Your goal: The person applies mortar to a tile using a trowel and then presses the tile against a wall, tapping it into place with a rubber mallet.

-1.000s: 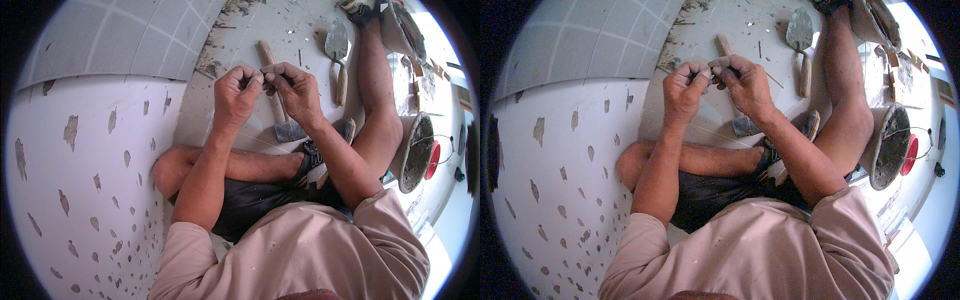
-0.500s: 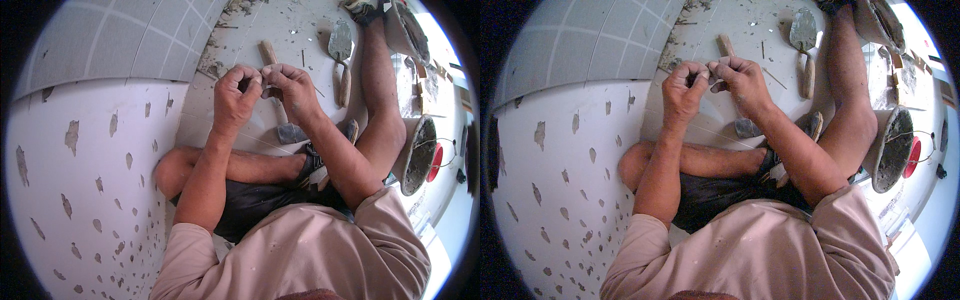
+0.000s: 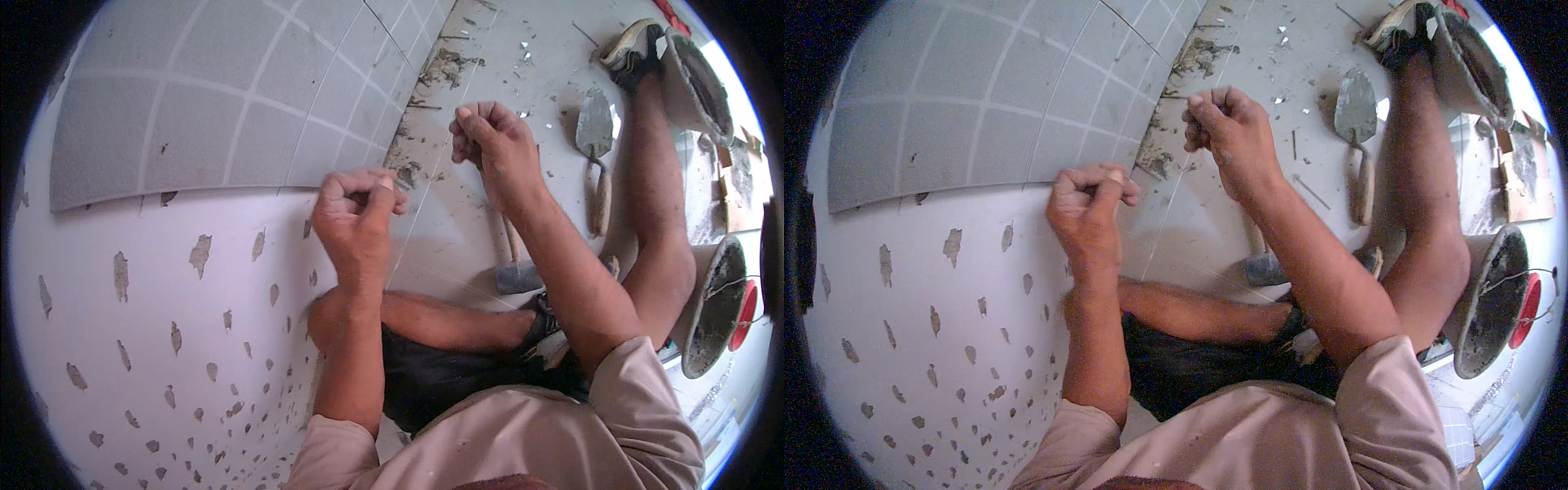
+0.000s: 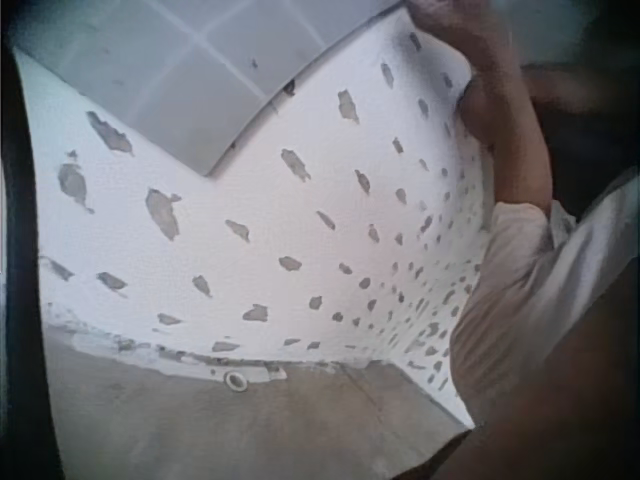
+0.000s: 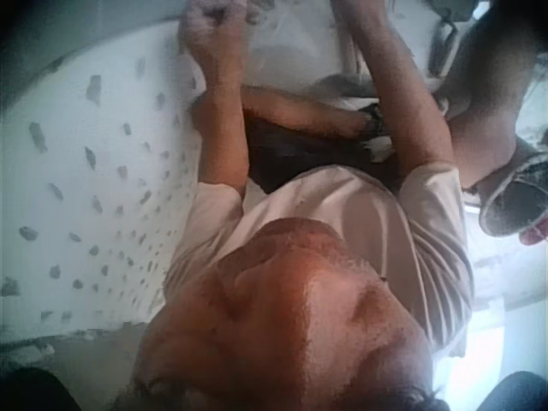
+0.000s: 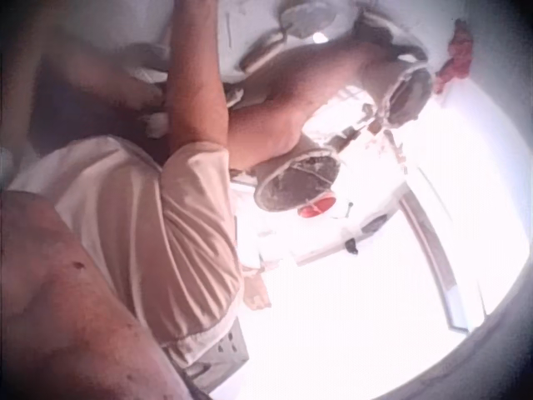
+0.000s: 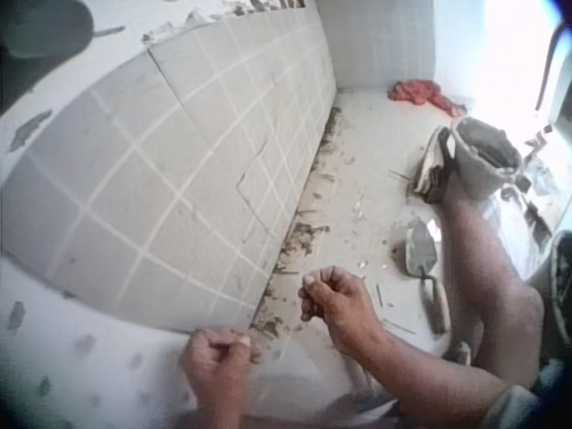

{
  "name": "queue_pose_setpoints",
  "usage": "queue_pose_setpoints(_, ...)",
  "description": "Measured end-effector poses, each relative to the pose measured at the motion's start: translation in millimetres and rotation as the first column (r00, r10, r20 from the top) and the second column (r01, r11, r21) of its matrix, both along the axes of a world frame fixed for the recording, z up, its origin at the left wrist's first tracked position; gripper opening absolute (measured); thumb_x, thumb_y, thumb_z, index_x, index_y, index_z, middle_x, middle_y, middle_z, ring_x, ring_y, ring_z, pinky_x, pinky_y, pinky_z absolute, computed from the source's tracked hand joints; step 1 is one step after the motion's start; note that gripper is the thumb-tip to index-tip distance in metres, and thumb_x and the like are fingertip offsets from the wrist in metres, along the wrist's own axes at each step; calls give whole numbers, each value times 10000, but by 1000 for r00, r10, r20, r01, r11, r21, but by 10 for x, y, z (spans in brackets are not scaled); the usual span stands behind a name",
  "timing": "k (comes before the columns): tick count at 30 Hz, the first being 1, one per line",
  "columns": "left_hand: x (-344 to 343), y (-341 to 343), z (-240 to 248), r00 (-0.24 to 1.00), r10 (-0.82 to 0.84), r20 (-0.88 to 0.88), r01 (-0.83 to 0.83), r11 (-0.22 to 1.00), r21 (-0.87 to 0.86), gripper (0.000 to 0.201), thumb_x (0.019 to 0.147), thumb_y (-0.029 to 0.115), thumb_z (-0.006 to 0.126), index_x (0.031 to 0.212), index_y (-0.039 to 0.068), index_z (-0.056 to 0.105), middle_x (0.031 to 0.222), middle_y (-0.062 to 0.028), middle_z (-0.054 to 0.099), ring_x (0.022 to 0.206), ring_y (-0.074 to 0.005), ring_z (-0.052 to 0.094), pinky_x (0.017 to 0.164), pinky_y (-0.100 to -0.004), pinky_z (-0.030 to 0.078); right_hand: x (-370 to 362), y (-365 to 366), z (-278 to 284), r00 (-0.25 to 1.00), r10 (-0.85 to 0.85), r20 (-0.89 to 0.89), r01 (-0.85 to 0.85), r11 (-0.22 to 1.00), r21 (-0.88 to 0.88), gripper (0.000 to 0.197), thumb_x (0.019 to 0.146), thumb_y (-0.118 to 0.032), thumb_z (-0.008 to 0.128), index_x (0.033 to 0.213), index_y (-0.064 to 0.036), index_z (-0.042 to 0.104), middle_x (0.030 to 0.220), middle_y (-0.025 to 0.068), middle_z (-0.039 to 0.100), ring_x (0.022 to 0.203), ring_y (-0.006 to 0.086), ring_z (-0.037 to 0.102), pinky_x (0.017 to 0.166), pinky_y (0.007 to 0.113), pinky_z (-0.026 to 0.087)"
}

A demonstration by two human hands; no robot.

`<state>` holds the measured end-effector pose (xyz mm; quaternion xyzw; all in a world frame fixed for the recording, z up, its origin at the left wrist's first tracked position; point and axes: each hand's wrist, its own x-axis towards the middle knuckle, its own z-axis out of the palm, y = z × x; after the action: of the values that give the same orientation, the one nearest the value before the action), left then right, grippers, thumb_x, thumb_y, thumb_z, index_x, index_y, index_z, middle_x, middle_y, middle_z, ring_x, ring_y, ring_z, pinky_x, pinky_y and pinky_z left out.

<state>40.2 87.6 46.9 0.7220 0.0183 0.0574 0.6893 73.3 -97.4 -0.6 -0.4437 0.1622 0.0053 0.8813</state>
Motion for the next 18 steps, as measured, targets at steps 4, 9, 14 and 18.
queue_pose_setpoints(4,157,37,667,999,-16,50,-7,904,427,122,930,-63,574,842,12,613,943,-101,728,761,-145,670,678,-288,537,221,131,107,998,-29,48,28,999,28,177,991,-121,659,1034,44,613,865,97,648,723,159,623,656,336,566)
queue_pose_setpoints(9,641,38,1174,805,-501,318,-121,387,914,121,835,-78,535,796,12,606,856,-94,664,754,-230,647,669,-364,508,520,273,103,987,-1,161,-28,984,178,175,1005,-145,660,1059,15,612,922,70,634,776,142,606,707,315,542)
queue_pose_setpoints(14,980,-183,1422,727,-687,13,-321,-323,890,155,774,-33,542,897,26,616,873,-126,595,874,-334,592,788,-450,461,819,401,176,981,-141,130,100,956,277,172,970,-126,680,967,40,637,821,74,635,684,151,600,626,324,553)
queue_pose_setpoints(18,1300,-118,1400,638,-757,-142,-284,-403,870,181,777,38,591,955,44,627,930,-118,598,934,-321,580,813,-447,441,1000,535,221,975,-159,154,103,941,322,155,957,-116,682,952,32,636,781,71,623,648,155,591,596,319,533)
